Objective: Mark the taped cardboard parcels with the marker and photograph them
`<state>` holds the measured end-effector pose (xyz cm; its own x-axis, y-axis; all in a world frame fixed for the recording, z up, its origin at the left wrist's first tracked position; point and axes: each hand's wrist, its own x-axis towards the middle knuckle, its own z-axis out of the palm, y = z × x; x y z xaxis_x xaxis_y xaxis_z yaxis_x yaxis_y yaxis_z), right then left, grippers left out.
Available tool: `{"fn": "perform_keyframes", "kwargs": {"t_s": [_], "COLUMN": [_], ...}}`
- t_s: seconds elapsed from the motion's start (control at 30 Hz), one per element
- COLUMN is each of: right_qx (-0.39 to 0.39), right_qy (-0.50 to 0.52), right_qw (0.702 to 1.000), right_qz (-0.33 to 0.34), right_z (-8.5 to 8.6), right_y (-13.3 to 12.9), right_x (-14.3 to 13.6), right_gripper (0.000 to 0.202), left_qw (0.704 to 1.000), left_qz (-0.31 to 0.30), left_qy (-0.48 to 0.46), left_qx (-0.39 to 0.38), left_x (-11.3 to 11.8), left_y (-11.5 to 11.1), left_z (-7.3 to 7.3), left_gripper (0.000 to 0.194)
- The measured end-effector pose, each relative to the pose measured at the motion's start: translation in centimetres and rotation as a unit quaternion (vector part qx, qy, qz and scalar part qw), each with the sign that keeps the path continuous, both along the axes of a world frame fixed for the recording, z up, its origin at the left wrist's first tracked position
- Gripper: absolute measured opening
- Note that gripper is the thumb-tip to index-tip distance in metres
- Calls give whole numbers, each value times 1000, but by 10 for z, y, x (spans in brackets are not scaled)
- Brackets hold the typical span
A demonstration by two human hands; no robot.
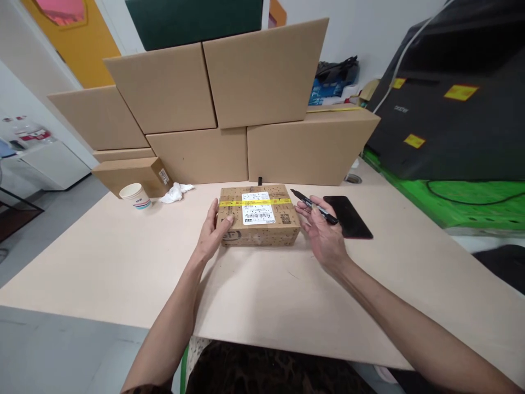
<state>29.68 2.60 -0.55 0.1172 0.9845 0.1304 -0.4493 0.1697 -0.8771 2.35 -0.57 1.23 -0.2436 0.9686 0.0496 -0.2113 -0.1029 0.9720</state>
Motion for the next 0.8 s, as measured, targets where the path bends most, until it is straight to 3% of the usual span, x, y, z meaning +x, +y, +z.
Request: {"fn": "perform_keyframes", "kwargs": {"t_s": [0.13,0.4,0.47,0.53,0.6,0.67,0.7,0.8], "right_qx": [-8,-3,6,22,35,35,29,0], "right_qy": [-3,34,34,19,-3,-17,-20,-11], "right_qw": [1000,998,998,997,995,993,993,993], "right_qz": [12,-51,-54,-67,-91,-112,-117,-119], "right_z": [-6,-16,-15,-14,-12,-11,-11,-10], "right_y": [5,20,18,13,9,6,5,4], "right_x": [3,-2,-8,-15,-23,-29,-31,-34], "right_gripper": [44,51,51,51,52,55,56,59], "left_qw": [1000,997,996,990,956,889,848,716], "left_qz": [-17,-65,-47,31,149,197,185,105], "left_qy": [-24,34,67,122,203,324,380,489], "left_qx": [-12,-4,21,70,148,259,319,488], "left_x": [-6,-13,-12,-8,0,11,17,36], "left_y": [8,15,17,18,14,6,-1,-29], "left_z": [-1,-8,-12,-16,-19,-19,-19,-22], "left_gripper": [70,76,70,64,57,48,49,83]}}
